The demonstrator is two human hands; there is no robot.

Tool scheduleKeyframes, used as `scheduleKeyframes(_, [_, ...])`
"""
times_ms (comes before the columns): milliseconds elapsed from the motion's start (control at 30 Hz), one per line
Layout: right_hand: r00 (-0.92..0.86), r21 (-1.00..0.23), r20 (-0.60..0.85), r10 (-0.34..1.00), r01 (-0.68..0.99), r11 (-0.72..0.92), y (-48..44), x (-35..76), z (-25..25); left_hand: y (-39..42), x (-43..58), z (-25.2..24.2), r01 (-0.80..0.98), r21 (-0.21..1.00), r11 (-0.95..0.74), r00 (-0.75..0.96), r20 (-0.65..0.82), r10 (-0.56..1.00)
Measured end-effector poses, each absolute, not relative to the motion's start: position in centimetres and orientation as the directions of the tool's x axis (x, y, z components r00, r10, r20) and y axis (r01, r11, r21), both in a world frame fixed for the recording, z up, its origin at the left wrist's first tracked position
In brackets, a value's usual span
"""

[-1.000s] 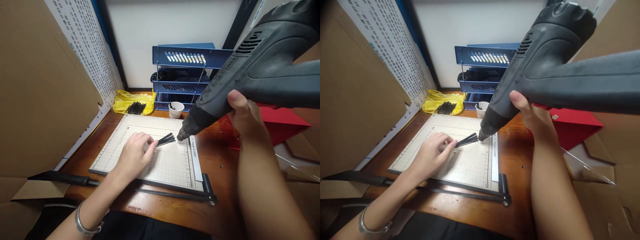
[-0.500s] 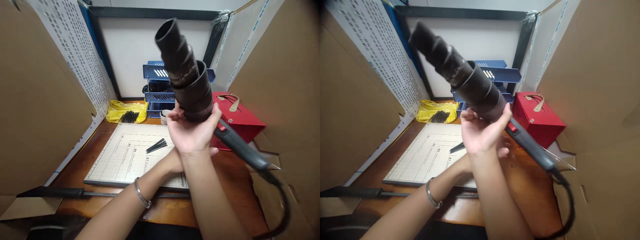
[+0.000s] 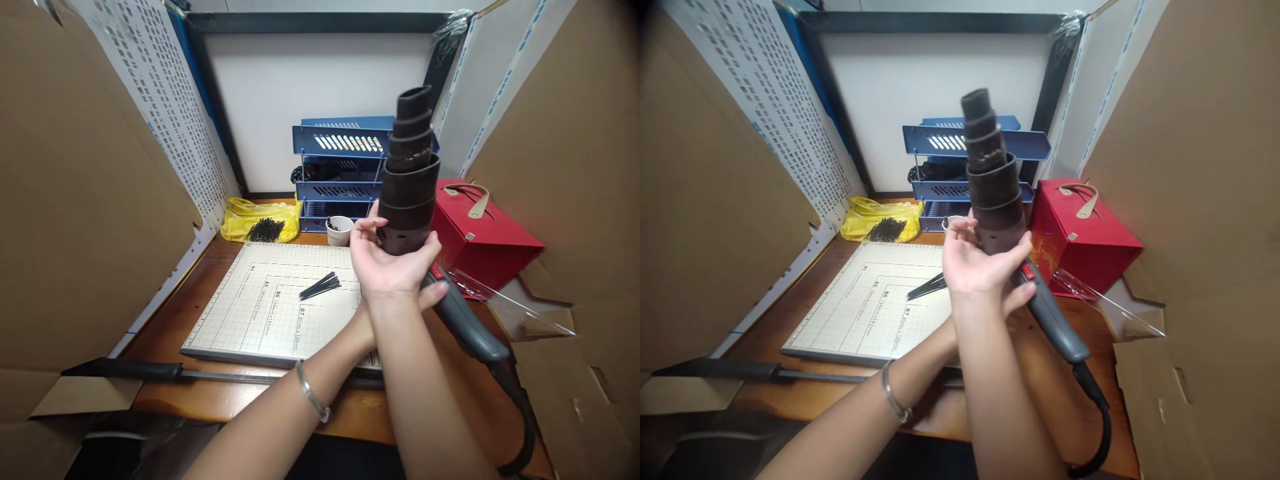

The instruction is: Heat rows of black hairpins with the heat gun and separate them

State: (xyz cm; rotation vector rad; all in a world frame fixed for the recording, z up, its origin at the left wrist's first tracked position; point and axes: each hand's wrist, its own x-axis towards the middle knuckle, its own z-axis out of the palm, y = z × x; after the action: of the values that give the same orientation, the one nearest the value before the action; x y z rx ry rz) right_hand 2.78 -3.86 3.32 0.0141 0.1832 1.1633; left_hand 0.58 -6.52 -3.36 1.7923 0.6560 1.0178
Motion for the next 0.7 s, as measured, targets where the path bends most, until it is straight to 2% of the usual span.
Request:
scheduleKeyframes(100, [0.401,0.042,-0.197,0.895,-0.908,0.416,-3.5,4.7,2.3,-7.7,-3.8,-4.3,0.152,0.915,-0.374,0.568,0.228,0.790])
scheduleKeyframes(167, [0.417,0.014,-0.237,0.878,-0.902,0.432,-3.3,6.0,1.4,-8.0,-7.2,-4.3,0.263,0.891,-0.369,0.502,0.200,0.841])
scheduleKeyframes(233, [0.432,-0.014,-0.265,0.862,-0.896,0.444,-3.0,7.2,0.5,-7.6,-10.2,-4.2,0.592,0.655,-0.470,0.390,0.278,0.878])
scheduleKeyframes(300, [0.437,-0.038,-0.281,0.854,-0.895,0.445,-2.7,8.0,-0.4,-6.5,-12.3,-4.3,0.703,0.551,-0.450,0.338,0.298,0.893])
scheduleKeyframes(500, [0.399,0.032,-0.322,0.859,-0.902,0.431,-2.8,9.0,-1.4,-4.2,-13.5,-5.2,0.818,0.414,-0.400,0.342,0.209,0.916])
scheduleKeyframes(700, [0.403,0.071,-0.328,0.855,-0.892,0.447,-3.2,9.5,-1.5,-4.8,-12.5,-5.2,0.828,0.395,-0.398,0.363,0.165,0.917])
